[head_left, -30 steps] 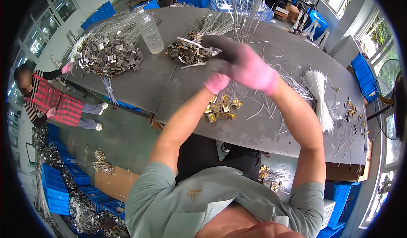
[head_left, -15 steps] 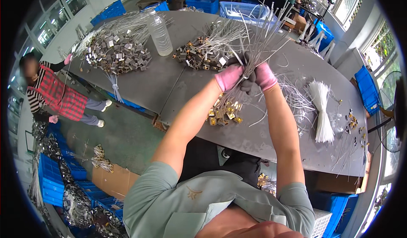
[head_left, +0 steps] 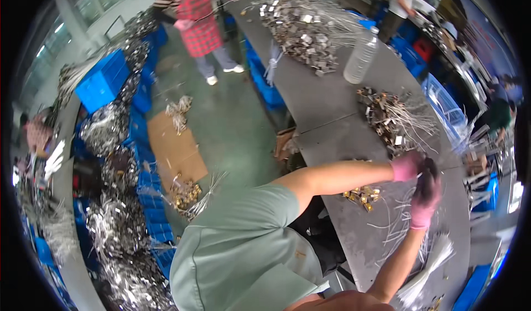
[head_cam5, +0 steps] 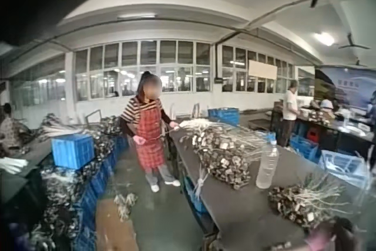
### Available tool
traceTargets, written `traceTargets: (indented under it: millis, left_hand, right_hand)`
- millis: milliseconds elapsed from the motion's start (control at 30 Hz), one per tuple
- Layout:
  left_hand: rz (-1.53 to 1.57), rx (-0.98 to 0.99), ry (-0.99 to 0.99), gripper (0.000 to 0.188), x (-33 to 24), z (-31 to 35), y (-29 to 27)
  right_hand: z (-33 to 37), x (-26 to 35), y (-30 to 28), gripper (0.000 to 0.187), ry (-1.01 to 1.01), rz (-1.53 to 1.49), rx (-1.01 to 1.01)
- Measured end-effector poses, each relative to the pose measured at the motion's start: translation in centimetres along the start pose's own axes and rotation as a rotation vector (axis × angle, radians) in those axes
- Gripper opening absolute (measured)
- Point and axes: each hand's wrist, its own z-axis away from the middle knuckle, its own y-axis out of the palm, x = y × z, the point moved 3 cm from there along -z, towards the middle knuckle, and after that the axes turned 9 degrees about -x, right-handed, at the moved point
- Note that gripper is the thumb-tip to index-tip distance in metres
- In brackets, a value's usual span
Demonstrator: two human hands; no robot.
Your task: Sorting and bundling wire harnesses on a factory production floor.
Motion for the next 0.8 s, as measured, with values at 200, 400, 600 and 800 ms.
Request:
traceTargets:
  millis: [200, 400, 600, 800]
  left_hand:
    - [0.099, -0.373, 0.326, 0.021, -1.7, 0.6, -8.1]
    - [0.811, -0.077, -0.144, 0.014, -3.8, 1.0, -8.1]
    - [0.342, -0.058, -0.002, 0.015, -3.6, 1.0, -7.5]
    - [1.092, -0.071, -0.420, 0.011, -3.0, 1.4, -7.9]
  right_hand:
    - [-5.4, -2.4, -0.1, 0.023, 0.486, -0.022, 0.219]
    - [-5.6, 1.1, 0.0, 0.019, -0.091, 0.020, 0.135]
    - [-6.8, 2.3, -0.3, 0.024, 0.065, 0.168, 0.388]
    - [-4.3, -1.1, 0.0, 0.023, 0.128, 0.256, 0.289]
